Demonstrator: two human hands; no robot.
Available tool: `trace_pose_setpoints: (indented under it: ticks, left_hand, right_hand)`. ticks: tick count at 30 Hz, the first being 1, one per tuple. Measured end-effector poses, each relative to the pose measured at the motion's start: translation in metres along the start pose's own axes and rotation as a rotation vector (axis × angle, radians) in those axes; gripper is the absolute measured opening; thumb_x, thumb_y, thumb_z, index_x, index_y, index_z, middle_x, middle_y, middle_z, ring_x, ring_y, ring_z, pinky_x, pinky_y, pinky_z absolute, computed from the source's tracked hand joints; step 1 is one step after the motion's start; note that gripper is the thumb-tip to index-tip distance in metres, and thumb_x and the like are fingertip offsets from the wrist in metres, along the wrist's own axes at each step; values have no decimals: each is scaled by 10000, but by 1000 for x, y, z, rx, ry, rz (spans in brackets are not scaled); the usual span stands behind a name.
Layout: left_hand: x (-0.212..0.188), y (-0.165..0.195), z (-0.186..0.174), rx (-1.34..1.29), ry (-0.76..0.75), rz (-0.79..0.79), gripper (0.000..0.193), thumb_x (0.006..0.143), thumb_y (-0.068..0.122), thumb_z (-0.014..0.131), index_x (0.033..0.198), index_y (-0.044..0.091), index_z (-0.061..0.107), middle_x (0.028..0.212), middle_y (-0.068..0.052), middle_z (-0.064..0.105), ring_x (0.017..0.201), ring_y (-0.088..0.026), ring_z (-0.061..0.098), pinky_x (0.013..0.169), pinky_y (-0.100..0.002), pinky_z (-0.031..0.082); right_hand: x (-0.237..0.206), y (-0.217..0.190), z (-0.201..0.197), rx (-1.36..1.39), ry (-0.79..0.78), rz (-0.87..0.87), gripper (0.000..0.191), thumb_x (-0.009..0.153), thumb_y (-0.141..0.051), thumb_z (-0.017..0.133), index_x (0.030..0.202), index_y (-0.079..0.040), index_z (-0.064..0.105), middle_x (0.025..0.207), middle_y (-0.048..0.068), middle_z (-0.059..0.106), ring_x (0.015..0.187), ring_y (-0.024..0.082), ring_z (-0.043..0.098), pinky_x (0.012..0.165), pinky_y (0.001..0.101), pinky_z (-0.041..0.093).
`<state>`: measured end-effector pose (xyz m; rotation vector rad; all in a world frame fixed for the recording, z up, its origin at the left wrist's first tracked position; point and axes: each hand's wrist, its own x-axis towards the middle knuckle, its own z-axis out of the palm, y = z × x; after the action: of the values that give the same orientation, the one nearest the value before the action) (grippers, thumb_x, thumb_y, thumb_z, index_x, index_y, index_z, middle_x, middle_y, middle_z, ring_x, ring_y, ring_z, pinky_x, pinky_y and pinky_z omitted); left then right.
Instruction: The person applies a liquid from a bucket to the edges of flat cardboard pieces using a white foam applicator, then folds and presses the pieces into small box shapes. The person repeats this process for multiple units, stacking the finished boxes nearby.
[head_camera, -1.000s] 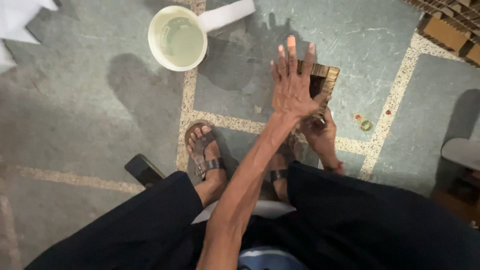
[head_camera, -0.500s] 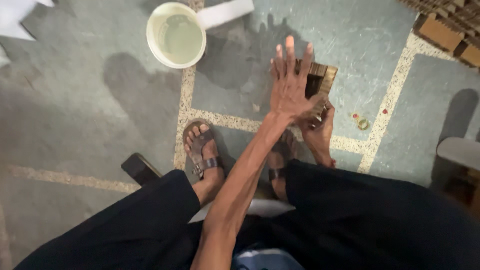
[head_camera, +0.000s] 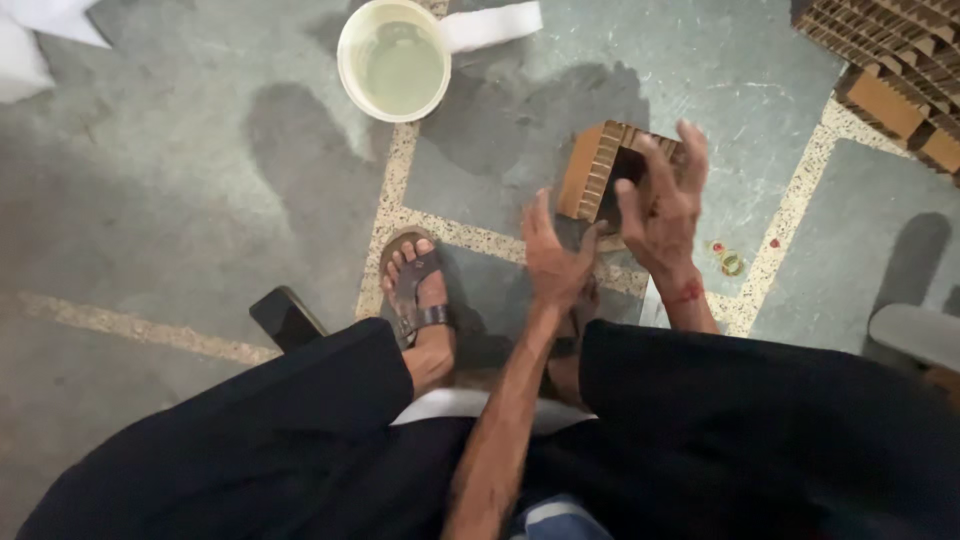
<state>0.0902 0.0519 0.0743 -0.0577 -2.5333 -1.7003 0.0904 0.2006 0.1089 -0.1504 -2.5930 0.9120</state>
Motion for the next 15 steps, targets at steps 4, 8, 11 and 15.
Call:
trace_pose_setpoints:
  ticks: [4, 8, 11, 15]
  left_hand:
    - [-5, 4, 12, -4, -9, -99, 557, 870, 259, 788, 1303, -3, 553, 1187, -247, 577, 1101, -455, 598, 924, -505, 513]
    - [-8, -8, 23, -35, 1, -209, 471, 829, 115, 745, 1247, 1, 563, 1157, -242, 574, 1075, -454, 598, 915, -507, 516]
    - [-8, -28, 26, 15, -3, -190, 422, 742, 56, 722, 1145, -8, 614, 1077, -241, 629, 1032, -437, 629, 901, -488, 528]
    - [4, -60, 20, -142, -41, -221, 298, 805, 35, 686, 1099, 3, 716, 1040, -195, 753, 979, -317, 747, 886, -391, 582]
  right_hand:
    - [10, -7, 8, -67, -53, -131, 361, 943, -163, 812, 1298, -126, 757, 1594, 274, 401, 1534, 518, 284, 1279, 626, 289]
    - [10, -7, 12, -128, -59, -170, 260, 931, -166, 838, 1189, -149, 824, 1572, 244, 443, 1529, 505, 305, 1283, 648, 249]
    - [9, -6, 13, -135, -70, -150, 239, 934, -175, 844, 1172, -156, 830, 1574, 236, 449, 1531, 502, 311, 1290, 647, 225]
    - [9, -7, 13, -143, -76, -126, 233, 925, -183, 849, 1157, -164, 837, 1577, 225, 452, 1539, 495, 304, 1293, 647, 191]
